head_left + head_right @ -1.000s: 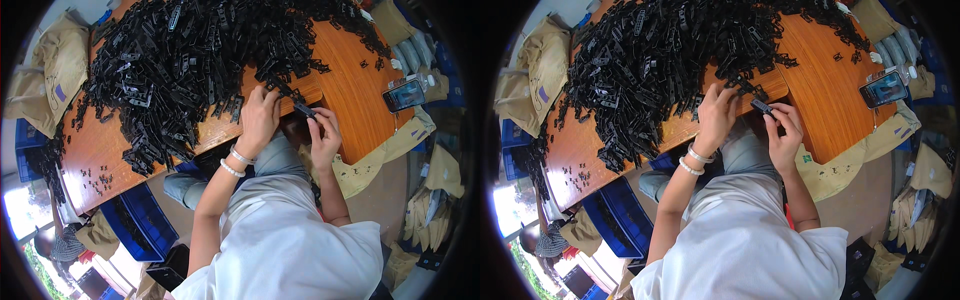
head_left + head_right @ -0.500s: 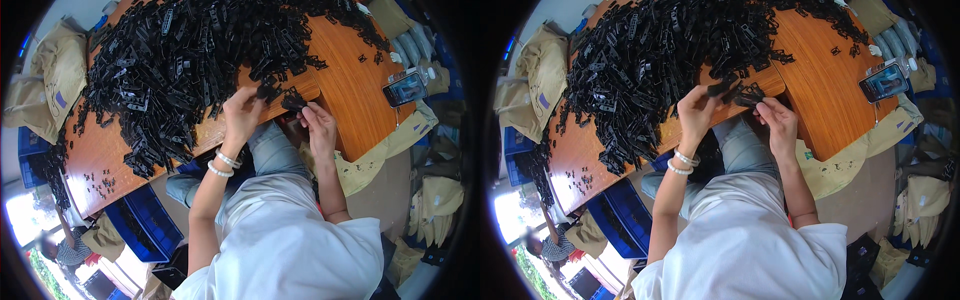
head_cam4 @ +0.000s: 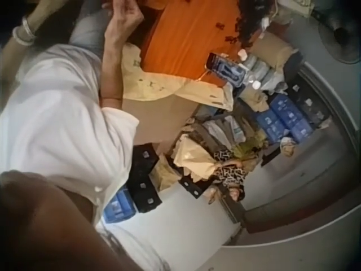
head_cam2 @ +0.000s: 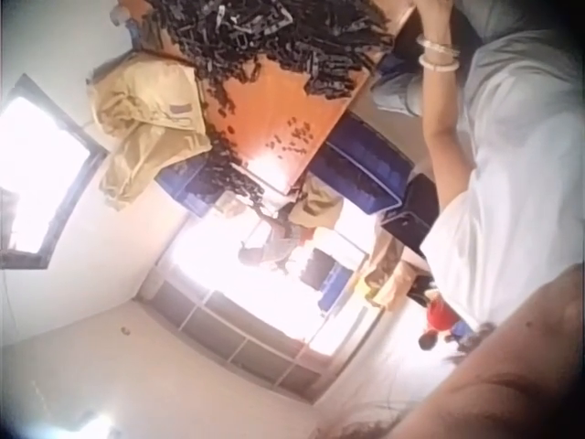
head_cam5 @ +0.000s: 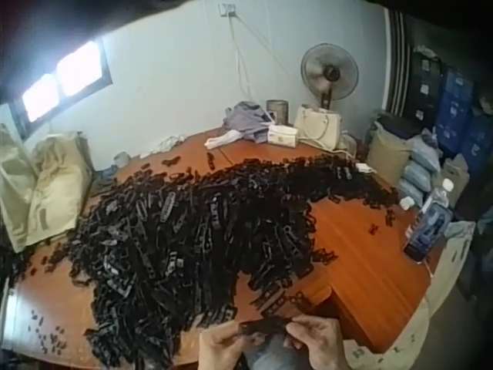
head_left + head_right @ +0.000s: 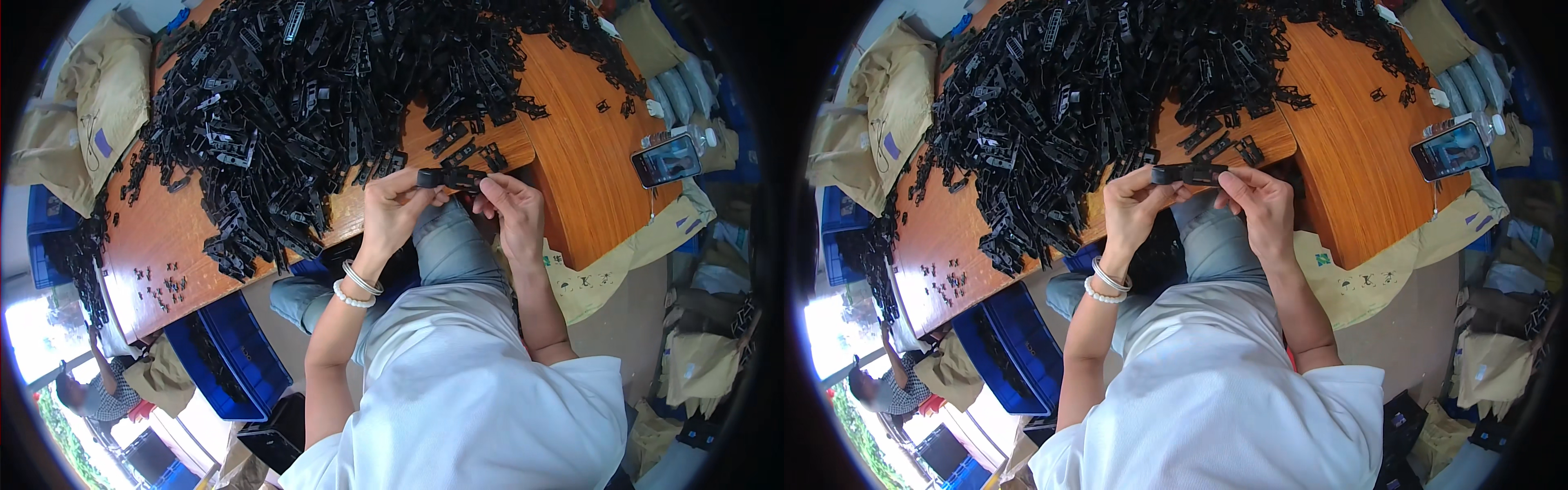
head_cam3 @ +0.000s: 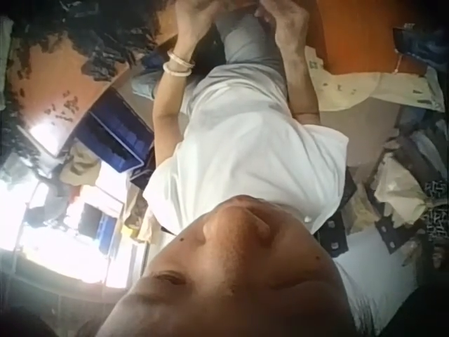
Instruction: Manually assembling small black plastic clips onto a base component at a workstation.
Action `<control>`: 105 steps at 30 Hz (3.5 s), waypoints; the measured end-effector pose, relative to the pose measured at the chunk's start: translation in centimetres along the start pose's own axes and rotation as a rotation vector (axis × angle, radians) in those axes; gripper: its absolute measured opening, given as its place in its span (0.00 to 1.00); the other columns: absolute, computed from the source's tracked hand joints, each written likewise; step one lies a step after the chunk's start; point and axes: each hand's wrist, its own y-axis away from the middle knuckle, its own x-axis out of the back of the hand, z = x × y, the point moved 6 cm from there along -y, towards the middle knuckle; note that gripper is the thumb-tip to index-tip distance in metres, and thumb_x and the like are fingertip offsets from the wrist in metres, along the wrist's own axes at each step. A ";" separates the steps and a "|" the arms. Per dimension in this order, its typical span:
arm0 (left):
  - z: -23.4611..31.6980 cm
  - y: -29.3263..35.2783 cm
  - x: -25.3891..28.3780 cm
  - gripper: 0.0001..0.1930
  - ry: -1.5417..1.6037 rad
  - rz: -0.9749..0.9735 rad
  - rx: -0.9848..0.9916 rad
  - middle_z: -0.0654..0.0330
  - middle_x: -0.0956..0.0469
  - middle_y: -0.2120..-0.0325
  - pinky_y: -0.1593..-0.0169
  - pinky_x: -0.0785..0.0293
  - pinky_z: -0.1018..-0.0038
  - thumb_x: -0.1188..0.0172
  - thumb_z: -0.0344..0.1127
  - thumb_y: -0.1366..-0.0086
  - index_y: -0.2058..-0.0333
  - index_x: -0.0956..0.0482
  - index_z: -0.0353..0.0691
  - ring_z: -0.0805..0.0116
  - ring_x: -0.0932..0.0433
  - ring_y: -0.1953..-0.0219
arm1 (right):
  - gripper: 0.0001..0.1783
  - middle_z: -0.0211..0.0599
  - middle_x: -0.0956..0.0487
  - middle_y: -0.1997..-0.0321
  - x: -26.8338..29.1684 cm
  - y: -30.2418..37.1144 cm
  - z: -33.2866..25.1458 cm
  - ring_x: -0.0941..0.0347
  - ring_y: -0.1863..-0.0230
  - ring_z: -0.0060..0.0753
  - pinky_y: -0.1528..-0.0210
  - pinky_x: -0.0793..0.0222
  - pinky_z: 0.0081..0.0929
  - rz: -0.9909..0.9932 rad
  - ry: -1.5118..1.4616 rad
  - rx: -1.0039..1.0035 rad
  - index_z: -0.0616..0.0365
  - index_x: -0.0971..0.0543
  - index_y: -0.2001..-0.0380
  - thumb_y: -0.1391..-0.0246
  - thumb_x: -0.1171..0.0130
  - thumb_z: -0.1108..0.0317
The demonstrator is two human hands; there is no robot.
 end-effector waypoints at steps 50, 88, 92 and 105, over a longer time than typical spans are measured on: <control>2.0 -8.2 -1.6 0.07 -1.268 0.249 -0.562 0.59 0.30 0.79 0.77 0.32 0.70 0.45 0.28 0.53 0.72 0.27 0.40 0.62 0.26 0.78 | 0.11 0.34 0.25 0.75 1.7 -0.2 4.0 0.27 0.76 0.22 0.78 0.38 0.12 -0.013 0.115 -0.119 0.68 0.26 0.64 0.49 0.46 0.72; 2.9 2.4 2.0 0.24 -0.337 -0.184 0.053 0.56 0.25 0.68 0.70 0.35 0.83 0.50 0.18 0.52 0.52 0.33 0.31 0.76 0.29 0.74 | 0.11 0.39 0.26 0.68 -3.7 0.2 -2.0 0.24 0.71 0.28 0.66 0.27 0.20 -0.306 0.115 0.166 0.72 0.27 0.63 0.54 0.47 0.82; 5.1 3.3 1.3 0.23 -0.451 -0.186 0.011 0.51 0.25 0.70 0.69 0.34 0.81 0.47 0.20 0.51 0.52 0.33 0.31 0.70 0.29 0.74 | 0.11 0.39 0.28 0.67 -4.2 1.2 -3.0 0.25 0.70 0.26 0.66 0.27 0.18 -0.303 0.333 0.281 0.71 0.27 0.64 0.54 0.47 0.82; 5.4 5.1 1.9 0.19 -0.583 -0.026 -0.150 0.53 0.23 0.71 0.63 0.30 0.78 0.41 0.22 0.52 0.59 0.27 0.32 0.68 0.23 0.68 | 0.15 0.41 0.27 0.65 -6.1 1.1 -3.4 0.30 0.64 0.32 0.63 0.34 0.22 -0.448 0.613 0.544 0.64 0.26 0.62 0.54 0.41 0.69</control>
